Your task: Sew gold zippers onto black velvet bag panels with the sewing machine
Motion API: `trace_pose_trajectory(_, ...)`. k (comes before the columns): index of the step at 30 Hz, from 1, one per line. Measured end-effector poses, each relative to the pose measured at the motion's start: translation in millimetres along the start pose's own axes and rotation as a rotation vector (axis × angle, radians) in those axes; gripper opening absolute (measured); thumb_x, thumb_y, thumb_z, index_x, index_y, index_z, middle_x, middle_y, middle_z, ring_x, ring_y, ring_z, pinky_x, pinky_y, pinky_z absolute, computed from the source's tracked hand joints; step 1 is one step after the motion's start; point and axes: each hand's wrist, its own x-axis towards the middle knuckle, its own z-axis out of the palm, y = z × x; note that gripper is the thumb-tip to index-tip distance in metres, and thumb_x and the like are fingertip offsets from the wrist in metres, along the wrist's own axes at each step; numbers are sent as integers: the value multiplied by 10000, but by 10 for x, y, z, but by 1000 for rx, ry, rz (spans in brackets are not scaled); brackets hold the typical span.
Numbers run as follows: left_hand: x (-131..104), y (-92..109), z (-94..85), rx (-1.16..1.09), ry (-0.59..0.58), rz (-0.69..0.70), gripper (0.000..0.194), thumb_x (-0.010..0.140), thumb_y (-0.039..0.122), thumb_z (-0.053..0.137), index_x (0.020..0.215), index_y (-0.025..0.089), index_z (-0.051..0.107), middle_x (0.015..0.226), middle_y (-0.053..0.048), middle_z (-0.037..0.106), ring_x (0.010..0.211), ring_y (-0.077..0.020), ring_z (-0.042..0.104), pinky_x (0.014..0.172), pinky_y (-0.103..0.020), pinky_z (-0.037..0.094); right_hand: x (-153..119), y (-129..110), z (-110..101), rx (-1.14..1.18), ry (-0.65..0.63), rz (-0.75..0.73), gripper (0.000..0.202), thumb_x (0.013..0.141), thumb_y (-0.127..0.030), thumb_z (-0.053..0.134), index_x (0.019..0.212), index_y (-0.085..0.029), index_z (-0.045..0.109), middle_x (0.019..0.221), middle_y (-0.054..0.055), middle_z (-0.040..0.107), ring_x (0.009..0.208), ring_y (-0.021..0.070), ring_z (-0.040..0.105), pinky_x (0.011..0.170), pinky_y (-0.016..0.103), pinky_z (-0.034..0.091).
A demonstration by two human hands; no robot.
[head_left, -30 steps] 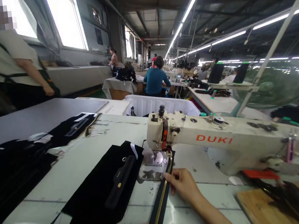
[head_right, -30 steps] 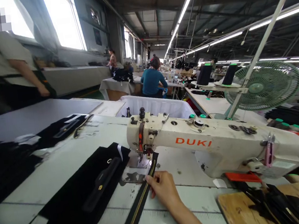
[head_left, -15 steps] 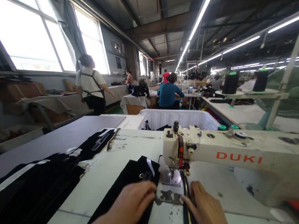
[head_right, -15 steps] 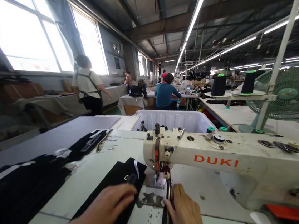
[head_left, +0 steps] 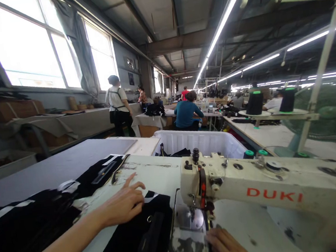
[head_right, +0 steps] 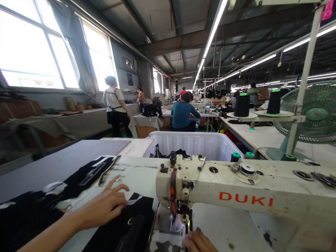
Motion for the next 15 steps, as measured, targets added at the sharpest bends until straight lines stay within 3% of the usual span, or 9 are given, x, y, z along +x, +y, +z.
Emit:
trace_pose_trajectory(1, -26, 28, -31, 9, 9, -8, 224, 968, 192, 505, 866, 226, 702, 853, -28, 726, 1191, -276, 591, 1245, -628, 22, 6, 13, -43, 5, -19, -16, 498, 858, 13, 504, 1291, -228, 564, 1174, 62, 735, 1078, 199, 721, 969, 257, 581)
trace_pose_trajectory(3, -58, 89, -21, 12, -29, 51, 176, 962, 292, 592, 1073, 237, 718, 1134, -52, 744, 1267, -278, 574, 1268, -566, 70, 27, 30, -129, 29, -69, -32, 498, 842, 18, 517, 1277, -219, 568, 1229, 66, 722, 1143, 193, 700, 1011, 251, 557)
trace_pose_trajectory(5, -66, 133, 93, 2, -118, 176, 461, 953, 317, 639, 1408, 283, 576, 1485, -42, 578, 1404, -252, 487, 1286, -464, 125, 60, 32, -192, 44, -110, -53, 489, 838, 8, 543, 1272, -216, 577, 1281, 68, 704, 1185, 192, 682, 1031, 247, 545)
trace_pose_trajectory(7, -50, 152, 293, -6, -158, 218, 613, 992, 302, 600, 1564, 338, 382, 1617, -2, 407, 1485, -216, 384, 1283, -388, 174, 106, 3, -221, 14, -101, -68, 484, 846, -20, 567, 1290, -213, 586, 1315, 80, 689, 1180, 215, 686, 1010, 278, 569)
trace_pose_trajectory(9, -16, 174, 537, -14, -110, 117, 581, 1038, 330, 533, 1585, 341, 338, 1626, -8, 377, 1496, -228, 356, 1272, -414, 214, 170, -72, -232, -31, -63, -39, 486, 853, -51, 573, 1309, -216, 597, 1345, 104, 666, 1178, 261, 685, 977, 354, 602)
trace_pose_trajectory(12, 17, 306, 868, -53, -25, -65, 582, 1075, 400, 448, 1611, 250, 281, 1636, -97, 333, 1508, -296, 312, 1241, -536, 257, 281, -257, -274, -38, -71, 90, 477, 879, -70, 561, 1326, -228, 610, 1341, 117, 650, 1215, 292, 651, 995, 449, 592)
trace_pose_trajectory(15, -17, 535, 1054, -131, 4, -153, 650, 1071, 450, 446, 1627, 203, 219, 1632, -137, 328, 1506, -343, 287, 1184, -555, 370, 378, -420, -371, 18, -140, 165, 449, 913, -84, 567, 1342, -210, 611, 1295, 111, 665, 1220, 277, 628, 1053, 464, 553)
